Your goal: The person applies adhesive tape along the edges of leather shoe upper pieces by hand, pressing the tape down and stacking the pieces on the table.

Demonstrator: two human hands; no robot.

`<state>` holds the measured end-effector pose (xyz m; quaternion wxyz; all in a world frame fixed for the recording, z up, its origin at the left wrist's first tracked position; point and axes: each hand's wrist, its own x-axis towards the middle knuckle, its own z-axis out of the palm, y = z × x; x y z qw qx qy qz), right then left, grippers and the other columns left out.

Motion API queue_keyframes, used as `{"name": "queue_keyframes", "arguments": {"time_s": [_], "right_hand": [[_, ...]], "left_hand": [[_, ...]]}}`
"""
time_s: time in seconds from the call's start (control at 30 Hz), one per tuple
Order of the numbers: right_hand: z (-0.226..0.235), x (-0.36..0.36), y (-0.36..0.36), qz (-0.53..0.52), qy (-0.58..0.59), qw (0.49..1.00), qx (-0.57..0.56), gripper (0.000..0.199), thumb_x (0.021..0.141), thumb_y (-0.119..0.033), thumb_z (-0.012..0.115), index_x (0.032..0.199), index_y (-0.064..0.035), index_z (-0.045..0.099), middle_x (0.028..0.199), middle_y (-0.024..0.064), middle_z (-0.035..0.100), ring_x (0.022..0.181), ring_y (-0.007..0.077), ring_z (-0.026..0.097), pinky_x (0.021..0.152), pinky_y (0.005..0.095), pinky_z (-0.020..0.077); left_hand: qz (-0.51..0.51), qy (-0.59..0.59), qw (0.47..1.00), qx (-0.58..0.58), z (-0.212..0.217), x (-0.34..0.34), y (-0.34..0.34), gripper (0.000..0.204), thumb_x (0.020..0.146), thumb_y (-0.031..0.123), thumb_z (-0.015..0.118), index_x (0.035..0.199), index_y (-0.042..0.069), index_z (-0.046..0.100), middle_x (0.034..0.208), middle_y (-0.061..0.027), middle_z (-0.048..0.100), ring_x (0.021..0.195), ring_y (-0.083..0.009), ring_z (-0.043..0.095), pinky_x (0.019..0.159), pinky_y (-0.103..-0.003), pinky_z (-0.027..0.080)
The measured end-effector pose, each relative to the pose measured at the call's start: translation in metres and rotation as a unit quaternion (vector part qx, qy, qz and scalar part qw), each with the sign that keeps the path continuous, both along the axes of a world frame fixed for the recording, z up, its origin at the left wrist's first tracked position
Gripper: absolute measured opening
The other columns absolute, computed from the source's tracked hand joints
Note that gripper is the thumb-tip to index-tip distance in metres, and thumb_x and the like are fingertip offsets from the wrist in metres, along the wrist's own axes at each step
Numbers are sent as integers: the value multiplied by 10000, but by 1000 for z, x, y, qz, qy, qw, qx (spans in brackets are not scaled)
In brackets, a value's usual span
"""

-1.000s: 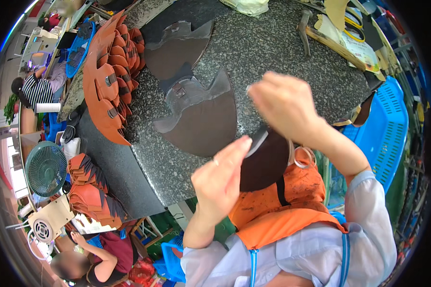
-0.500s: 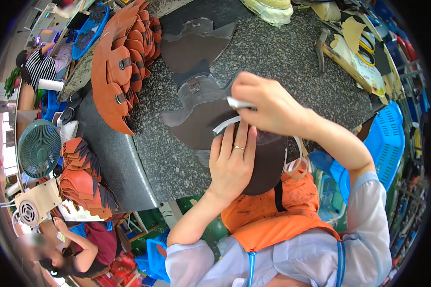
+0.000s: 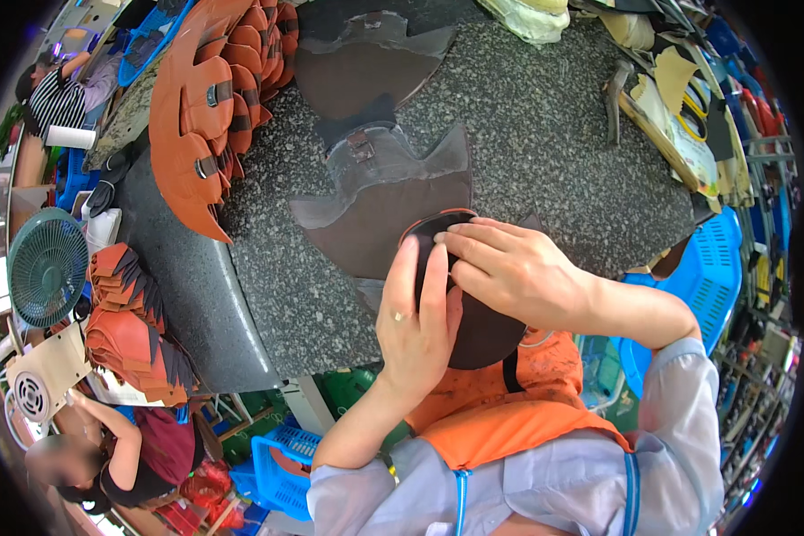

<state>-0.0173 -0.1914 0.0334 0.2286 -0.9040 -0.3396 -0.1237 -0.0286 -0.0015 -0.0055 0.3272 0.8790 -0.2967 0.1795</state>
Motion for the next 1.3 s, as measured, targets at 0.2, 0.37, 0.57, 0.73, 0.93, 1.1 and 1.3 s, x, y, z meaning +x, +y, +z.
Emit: {"name": "queue_keyframes", "arguments": {"time_s": [0.2,0.37,0.57,0.73,0.93,1.1,1.3], "right_hand": [[9,-7,-37,-61,167,980,88,367,769,-186,814,1033,3,644,1032,139,690,973,358,673,868,461,552],[16,-29,-29,-137,211,935,251,288,881,-40,713,1165,-24,668,893,93,687,828,227,700,734,330,557],[22,-55,-87,-367,255,799,402,461,1091,-197,439,1527,-50,424,683,-41,526,545,10,399,496,170,306],[45,-64,-68,-344,194,818,418,465,992,-107,588,1445,-51,497,701,-26,573,593,53,514,530,202,382],[44,-11,-18,3,161,983,84,159,831,-150,741,914,-41,662,879,86,666,765,317,650,705,420,534],[34,5,-8,-31,159,986,37,147,838,-153,704,809,-53,601,776,112,624,717,346,666,616,460,529],[54,4,-7,-112,312,932,145,142,853,-140,712,861,-15,646,875,117,688,733,277,693,626,364,551]], "left_hand": [[61,133,973,180,46,67,55,481,865,191,752,1323,83,654,1422,-152,564,1300,-318,508,1066,-474,377],[84,50,989,108,14,138,48,348,863,67,709,1208,81,667,1452,-165,551,1414,-364,426,1177,-467,326],[29,48,958,-281,103,78,44,233,913,-115,596,1119,-25,535,1111,-204,693,1051,-264,689,994,-370,525],[127,65,954,-262,145,15,47,472,894,-101,570,1360,-72,505,1127,-223,690,1052,-302,708,928,-373,570],[-89,496,846,-173,41,41,26,485,871,-74,633,1344,20,594,1180,-94,705,1051,-125,694,863,-289,558],[-134,528,796,-265,50,30,14,488,918,-42,627,1398,25,570,1174,-105,727,1018,-136,711,823,-323,565],[-82,392,902,-164,48,22,21,400,983,-3,594,1382,24,590,1210,-171,724,1073,-181,712,898,-322,550]]}}
